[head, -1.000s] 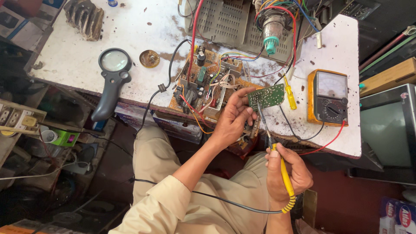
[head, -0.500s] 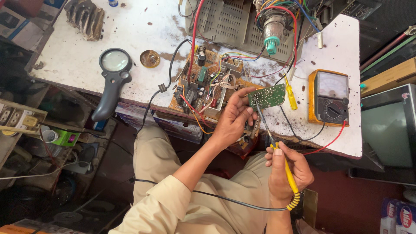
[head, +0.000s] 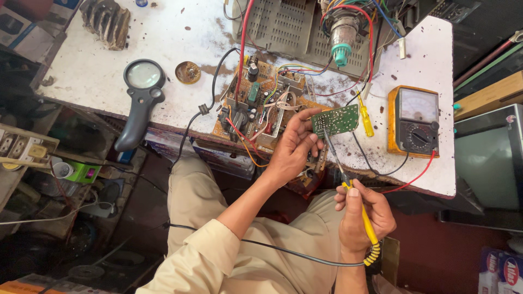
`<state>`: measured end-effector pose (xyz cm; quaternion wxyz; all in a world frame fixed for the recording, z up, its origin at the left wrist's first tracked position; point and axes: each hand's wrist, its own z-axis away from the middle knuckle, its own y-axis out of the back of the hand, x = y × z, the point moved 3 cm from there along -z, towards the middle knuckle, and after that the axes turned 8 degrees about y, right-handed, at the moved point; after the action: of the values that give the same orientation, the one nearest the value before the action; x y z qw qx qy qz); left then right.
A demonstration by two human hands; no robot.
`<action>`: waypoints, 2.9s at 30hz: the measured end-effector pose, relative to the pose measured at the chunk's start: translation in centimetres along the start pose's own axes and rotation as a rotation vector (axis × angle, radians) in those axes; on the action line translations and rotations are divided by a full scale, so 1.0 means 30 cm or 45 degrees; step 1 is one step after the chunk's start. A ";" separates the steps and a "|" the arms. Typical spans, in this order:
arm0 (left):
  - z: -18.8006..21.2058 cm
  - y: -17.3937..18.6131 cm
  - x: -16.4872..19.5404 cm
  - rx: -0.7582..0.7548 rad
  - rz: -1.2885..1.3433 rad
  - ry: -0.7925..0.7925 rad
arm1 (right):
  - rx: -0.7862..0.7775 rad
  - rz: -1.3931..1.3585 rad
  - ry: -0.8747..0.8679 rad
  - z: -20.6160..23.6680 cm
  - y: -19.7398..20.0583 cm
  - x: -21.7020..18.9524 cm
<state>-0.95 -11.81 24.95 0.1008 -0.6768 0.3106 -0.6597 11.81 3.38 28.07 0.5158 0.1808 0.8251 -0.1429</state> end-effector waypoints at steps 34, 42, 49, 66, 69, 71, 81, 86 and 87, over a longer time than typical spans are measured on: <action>0.021 0.038 0.049 0.009 -0.003 -0.012 | -0.019 0.001 0.013 0.023 -0.066 -0.029; 0.020 0.037 0.060 0.004 0.009 -0.009 | -0.026 0.041 0.024 0.015 -0.079 -0.051; 0.025 0.034 0.088 0.001 0.018 -0.011 | -0.024 0.063 0.040 0.020 -0.089 -0.069; 0.034 0.031 0.117 0.001 0.005 -0.012 | -0.025 0.068 0.029 0.029 -0.095 -0.101; 0.035 0.034 0.118 0.004 -0.002 -0.009 | -0.024 0.066 0.038 0.030 -0.098 -0.103; 0.033 0.034 0.117 0.004 -0.003 -0.011 | -0.025 0.071 0.033 0.028 -0.098 -0.104; 0.040 0.024 0.156 -0.004 0.007 0.000 | -0.022 0.113 0.038 0.024 -0.117 -0.156; 0.043 0.014 0.176 -0.013 0.001 -0.025 | -0.047 0.144 0.034 0.017 -0.122 -0.183; 0.041 0.015 0.177 -0.015 -0.006 -0.030 | -0.057 0.150 0.037 0.014 -0.124 -0.185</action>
<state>-0.23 -15.44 29.00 0.0989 -0.6858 0.3116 -0.6502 12.72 -0.94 33.08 0.5153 0.2197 0.8233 -0.0912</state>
